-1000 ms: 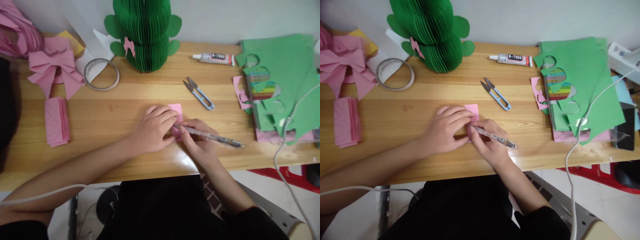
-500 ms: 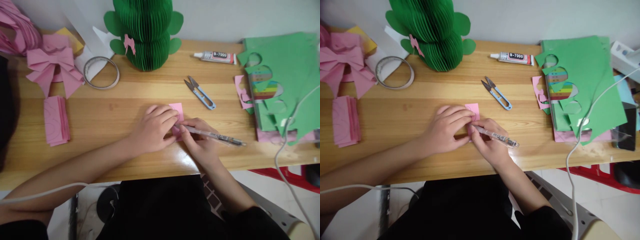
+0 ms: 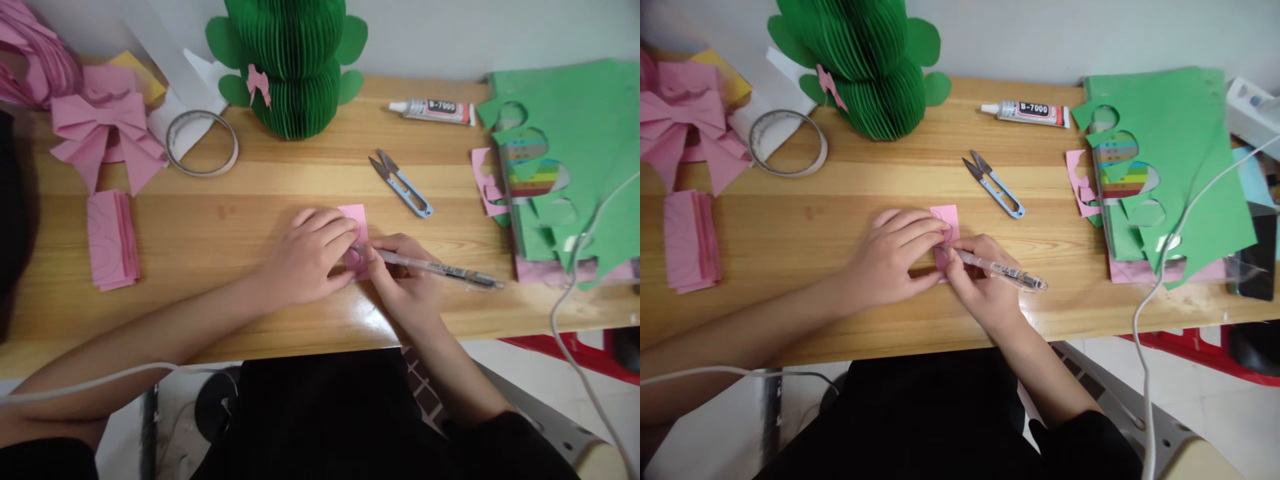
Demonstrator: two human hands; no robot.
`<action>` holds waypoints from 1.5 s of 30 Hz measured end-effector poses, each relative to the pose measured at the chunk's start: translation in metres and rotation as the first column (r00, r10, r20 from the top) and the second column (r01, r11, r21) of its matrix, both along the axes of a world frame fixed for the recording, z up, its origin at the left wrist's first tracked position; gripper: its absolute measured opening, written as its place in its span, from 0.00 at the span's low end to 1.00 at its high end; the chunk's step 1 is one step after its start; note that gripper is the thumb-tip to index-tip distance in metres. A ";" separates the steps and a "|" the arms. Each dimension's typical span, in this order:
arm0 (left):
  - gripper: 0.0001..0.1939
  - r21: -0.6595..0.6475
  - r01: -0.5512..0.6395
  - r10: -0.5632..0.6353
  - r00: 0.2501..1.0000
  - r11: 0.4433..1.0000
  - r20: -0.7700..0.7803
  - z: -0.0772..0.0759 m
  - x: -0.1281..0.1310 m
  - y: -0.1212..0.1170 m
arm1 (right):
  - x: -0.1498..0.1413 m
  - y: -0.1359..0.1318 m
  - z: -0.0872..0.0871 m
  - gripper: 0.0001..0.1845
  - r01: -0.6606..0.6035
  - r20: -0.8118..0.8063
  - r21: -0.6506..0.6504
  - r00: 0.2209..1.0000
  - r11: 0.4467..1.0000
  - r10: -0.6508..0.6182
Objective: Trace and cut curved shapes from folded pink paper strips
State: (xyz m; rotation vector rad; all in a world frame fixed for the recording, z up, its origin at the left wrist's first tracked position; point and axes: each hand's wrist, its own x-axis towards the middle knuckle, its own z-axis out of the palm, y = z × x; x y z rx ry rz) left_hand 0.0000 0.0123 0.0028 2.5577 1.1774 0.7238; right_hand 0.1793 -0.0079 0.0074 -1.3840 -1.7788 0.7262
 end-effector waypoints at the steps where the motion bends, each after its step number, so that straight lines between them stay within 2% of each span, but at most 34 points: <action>1: 0.14 0.000 -0.001 0.001 1.000 1.000 0.001 0.000 0.000 0.000 | 0.000 0.000 0.000 0.03 0.005 -0.003 0.002 1.000 1.000 -0.005; 11: 0.15 0.014 -0.004 0.004 1.000 1.000 -0.007 0.000 0.000 0.000 | 0.001 0.000 0.002 0.04 0.065 -0.008 0.010 0.998 0.998 -0.065; 21: 0.16 0.027 -0.010 0.011 1.000 1.000 -0.025 0.001 0.001 -0.001 | 0.001 0.001 0.005 0.06 0.063 0.014 0.031 0.998 0.998 -0.064; 31: 0.15 0.027 -0.006 0.007 1.000 1.000 -0.022 -0.002 -0.001 -0.001 | 0.003 0.000 0.005 0.07 0.022 0.003 0.048 1.000 0.999 -0.023; 45: 0.14 0.076 -0.013 0.015 1.000 0.997 -0.019 0.000 0.000 -0.001 | 0.003 0.000 0.004 0.06 -0.057 -0.105 -0.044 0.993 0.997 0.053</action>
